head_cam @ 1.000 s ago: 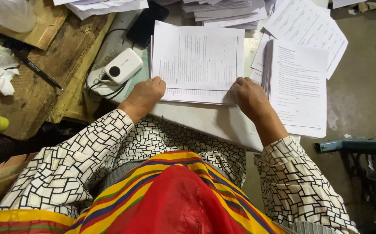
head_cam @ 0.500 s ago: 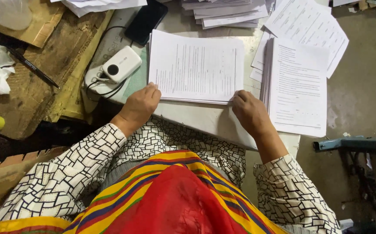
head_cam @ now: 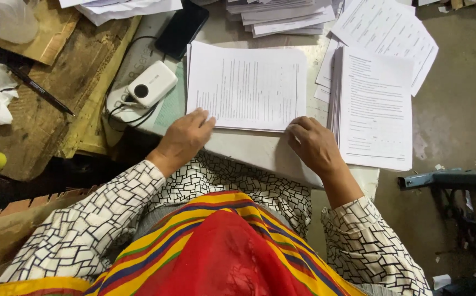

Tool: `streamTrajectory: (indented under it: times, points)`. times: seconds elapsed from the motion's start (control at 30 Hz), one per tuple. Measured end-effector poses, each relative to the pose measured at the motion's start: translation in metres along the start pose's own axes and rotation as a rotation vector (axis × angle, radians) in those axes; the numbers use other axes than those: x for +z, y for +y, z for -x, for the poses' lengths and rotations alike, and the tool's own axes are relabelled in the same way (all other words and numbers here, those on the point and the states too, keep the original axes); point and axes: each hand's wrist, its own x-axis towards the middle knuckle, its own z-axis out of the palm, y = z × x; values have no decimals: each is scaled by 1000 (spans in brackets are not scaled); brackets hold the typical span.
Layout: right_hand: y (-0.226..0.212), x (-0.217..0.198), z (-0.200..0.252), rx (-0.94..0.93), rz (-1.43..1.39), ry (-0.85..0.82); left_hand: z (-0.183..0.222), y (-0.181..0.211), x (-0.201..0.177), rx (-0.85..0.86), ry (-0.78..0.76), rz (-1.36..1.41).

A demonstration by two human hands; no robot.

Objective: Organizing and stacking printed documents on a workspace table by aligning edges and sorting into piles.

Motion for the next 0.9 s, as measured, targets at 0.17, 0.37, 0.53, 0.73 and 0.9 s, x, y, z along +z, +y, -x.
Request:
streamTrajectory:
  times: [0.17, 0.37, 0.53, 0.73, 0.9]
  points:
    - [-15, 8, -12, -14, -43, 118, -15, 15, 33, 58, 122, 134]
    - [-23, 0, -19, 38, -95, 188, -23, 17, 43, 61, 129, 124]
    - [-19, 10, -16, 101, -105, 216, -25, 17, 42, 37, 99, 155]
    - [-21, 17, -17, 164, -121, 227, -26, 18, 49, 38, 91, 165]
    - [-32, 10, -23, 238, -163, 267, -28, 25, 32, -25, 58, 194]
